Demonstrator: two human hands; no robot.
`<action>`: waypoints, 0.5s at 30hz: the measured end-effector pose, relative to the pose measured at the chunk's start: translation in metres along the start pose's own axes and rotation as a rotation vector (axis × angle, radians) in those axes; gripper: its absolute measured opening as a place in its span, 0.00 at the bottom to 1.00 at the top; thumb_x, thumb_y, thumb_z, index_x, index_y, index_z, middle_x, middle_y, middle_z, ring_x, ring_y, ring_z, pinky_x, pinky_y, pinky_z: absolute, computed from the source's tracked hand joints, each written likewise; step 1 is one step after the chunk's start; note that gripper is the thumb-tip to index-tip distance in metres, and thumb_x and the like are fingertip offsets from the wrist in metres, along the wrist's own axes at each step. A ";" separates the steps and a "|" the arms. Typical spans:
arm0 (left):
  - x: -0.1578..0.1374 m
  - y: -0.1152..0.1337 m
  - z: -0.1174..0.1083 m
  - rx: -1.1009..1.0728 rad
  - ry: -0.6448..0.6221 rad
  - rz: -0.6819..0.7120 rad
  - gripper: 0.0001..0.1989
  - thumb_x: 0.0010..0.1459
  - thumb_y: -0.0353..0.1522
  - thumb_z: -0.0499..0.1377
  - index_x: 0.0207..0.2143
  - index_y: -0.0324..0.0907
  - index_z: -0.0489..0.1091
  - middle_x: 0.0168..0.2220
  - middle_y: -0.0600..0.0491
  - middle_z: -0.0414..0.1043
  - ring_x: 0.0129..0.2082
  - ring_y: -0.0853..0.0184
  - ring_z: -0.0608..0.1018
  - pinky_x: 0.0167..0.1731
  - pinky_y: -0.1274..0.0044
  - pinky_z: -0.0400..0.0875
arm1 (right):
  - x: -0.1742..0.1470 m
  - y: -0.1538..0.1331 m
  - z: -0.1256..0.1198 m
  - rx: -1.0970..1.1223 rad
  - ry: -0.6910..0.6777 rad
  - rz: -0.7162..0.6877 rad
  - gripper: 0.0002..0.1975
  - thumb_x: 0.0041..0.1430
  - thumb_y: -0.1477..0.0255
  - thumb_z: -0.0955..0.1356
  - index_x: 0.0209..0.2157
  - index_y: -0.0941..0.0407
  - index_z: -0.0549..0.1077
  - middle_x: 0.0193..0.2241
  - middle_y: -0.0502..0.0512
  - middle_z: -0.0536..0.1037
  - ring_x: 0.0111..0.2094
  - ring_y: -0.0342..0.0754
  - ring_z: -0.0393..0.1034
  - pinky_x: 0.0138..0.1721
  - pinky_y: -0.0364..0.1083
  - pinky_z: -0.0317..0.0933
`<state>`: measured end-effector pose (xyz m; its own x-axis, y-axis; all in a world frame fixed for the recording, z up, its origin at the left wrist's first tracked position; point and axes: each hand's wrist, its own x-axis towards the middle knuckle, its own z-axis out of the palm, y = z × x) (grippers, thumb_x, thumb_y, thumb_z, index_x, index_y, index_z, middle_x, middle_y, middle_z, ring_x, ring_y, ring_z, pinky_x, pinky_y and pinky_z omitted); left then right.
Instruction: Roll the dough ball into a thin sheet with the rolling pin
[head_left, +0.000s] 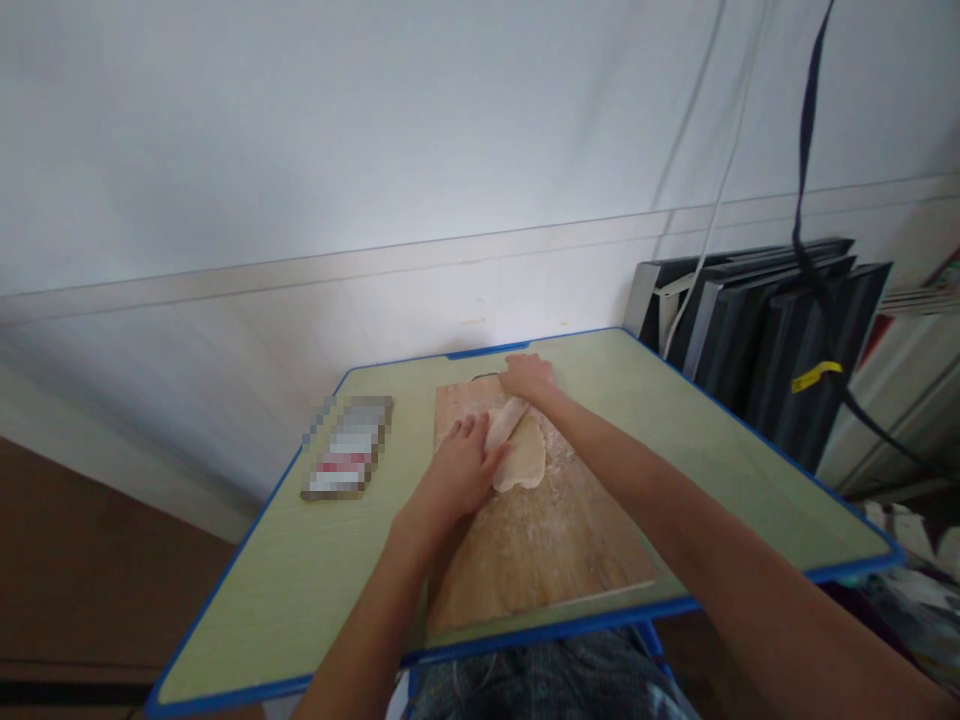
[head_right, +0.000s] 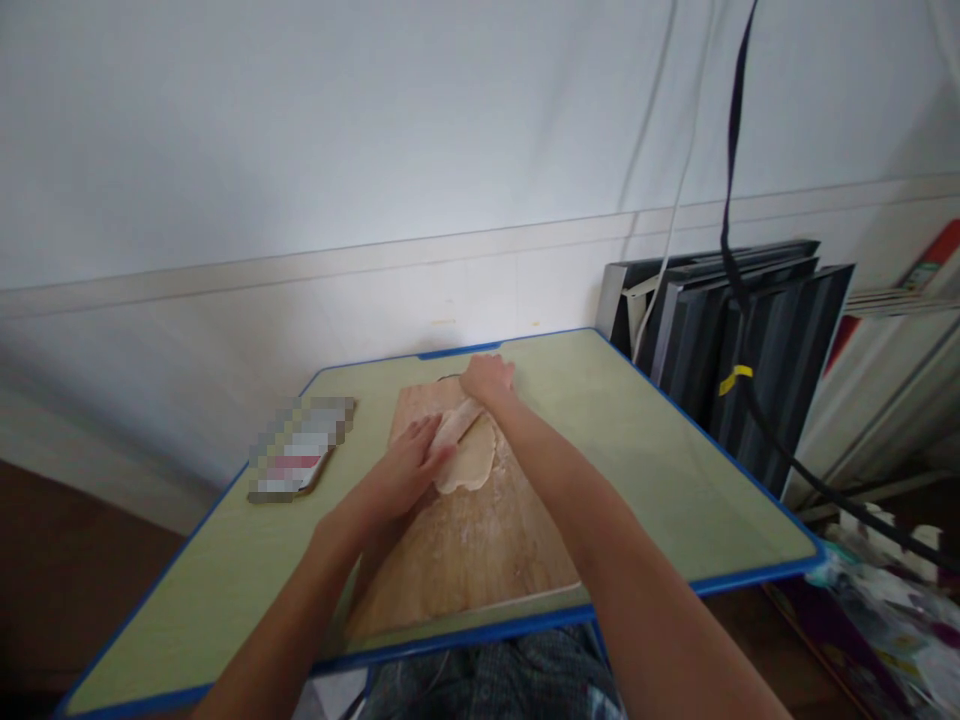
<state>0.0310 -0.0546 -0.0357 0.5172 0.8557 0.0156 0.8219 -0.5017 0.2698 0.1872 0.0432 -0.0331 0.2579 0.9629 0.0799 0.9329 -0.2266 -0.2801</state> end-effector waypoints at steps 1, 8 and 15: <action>-0.003 0.005 0.001 0.035 0.028 0.008 0.29 0.61 0.41 0.43 0.60 0.31 0.49 0.61 0.37 0.48 0.62 0.56 0.51 0.58 0.66 0.49 | -0.001 0.004 0.000 -0.003 -0.006 -0.003 0.20 0.55 0.71 0.60 0.49 0.55 0.69 0.49 0.62 0.71 0.50 0.56 0.64 0.46 0.53 0.59; -0.004 0.014 0.003 0.100 0.058 0.005 0.27 0.60 0.40 0.47 0.59 0.36 0.51 0.60 0.38 0.52 0.61 0.54 0.54 0.55 0.62 0.52 | -0.003 0.013 0.001 -0.030 -0.028 -0.018 0.20 0.55 0.72 0.59 0.49 0.56 0.69 0.49 0.61 0.72 0.50 0.55 0.63 0.44 0.52 0.60; -0.005 0.005 -0.002 0.098 0.016 -0.151 0.29 0.62 0.44 0.37 0.60 0.38 0.49 0.63 0.38 0.42 0.62 0.48 0.45 0.53 0.50 0.46 | 0.001 -0.004 0.004 -0.039 0.030 -0.061 0.19 0.59 0.67 0.57 0.47 0.58 0.70 0.50 0.63 0.70 0.51 0.56 0.62 0.49 0.57 0.54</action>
<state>0.0319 -0.0607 -0.0326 0.3831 0.9237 -0.0021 0.9096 -0.3768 0.1751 0.1824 0.0453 -0.0360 0.2067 0.9704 0.1247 0.9561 -0.1733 -0.2364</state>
